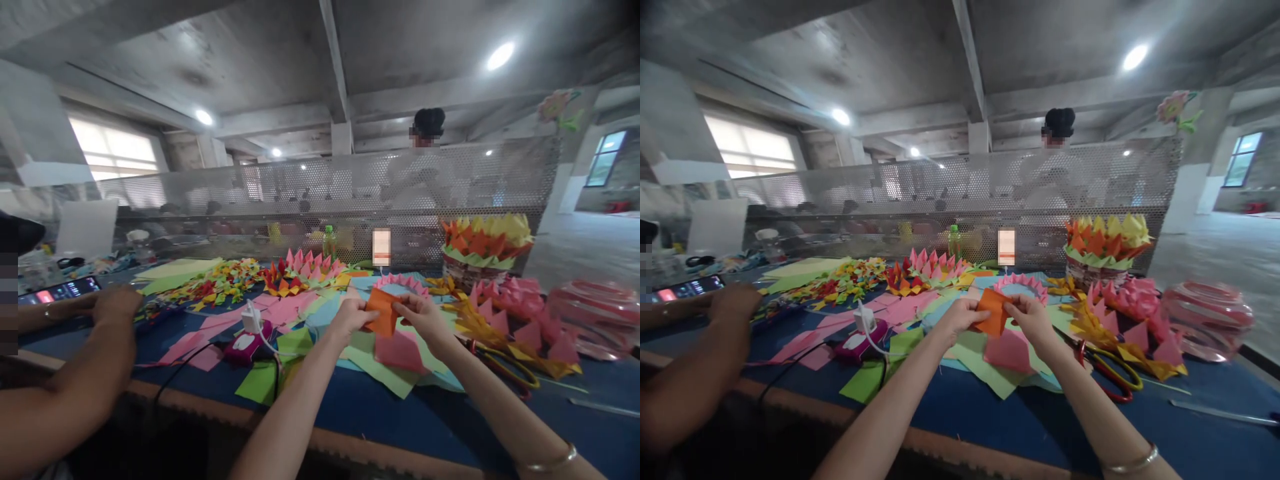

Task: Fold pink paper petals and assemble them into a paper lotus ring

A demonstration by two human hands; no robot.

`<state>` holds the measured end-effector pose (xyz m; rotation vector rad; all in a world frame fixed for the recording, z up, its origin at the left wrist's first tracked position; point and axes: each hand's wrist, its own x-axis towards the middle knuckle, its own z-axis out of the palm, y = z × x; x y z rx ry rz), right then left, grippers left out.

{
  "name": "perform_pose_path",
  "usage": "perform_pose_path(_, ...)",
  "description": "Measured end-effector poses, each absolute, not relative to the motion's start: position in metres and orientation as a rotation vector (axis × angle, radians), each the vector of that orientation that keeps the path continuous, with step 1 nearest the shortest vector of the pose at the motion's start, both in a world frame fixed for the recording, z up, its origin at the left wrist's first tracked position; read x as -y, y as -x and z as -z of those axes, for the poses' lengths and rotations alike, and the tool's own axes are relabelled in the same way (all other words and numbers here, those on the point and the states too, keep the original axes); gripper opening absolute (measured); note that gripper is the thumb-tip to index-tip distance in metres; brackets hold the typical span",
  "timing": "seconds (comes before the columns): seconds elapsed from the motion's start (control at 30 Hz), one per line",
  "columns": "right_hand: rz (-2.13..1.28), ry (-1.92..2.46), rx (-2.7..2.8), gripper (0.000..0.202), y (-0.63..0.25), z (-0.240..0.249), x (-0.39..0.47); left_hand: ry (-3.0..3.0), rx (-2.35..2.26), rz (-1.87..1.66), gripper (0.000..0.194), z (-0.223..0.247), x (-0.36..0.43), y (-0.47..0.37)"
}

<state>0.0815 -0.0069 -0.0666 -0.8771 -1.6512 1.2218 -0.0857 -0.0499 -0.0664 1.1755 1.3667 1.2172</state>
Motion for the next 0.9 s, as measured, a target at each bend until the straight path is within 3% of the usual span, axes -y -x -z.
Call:
perform_pose_path(0.57,-0.953,0.873,1.807,0.027,-0.096,0.085,-0.009,-1.265,-1.236,-1.186,0.043,0.093,0.046,0.076)
perform_pose_path(0.9,-0.884,0.875,1.827,0.03,-0.096,0.085,-0.006,-1.219,-1.266,-1.25,0.032,0.095,0.041,0.082)
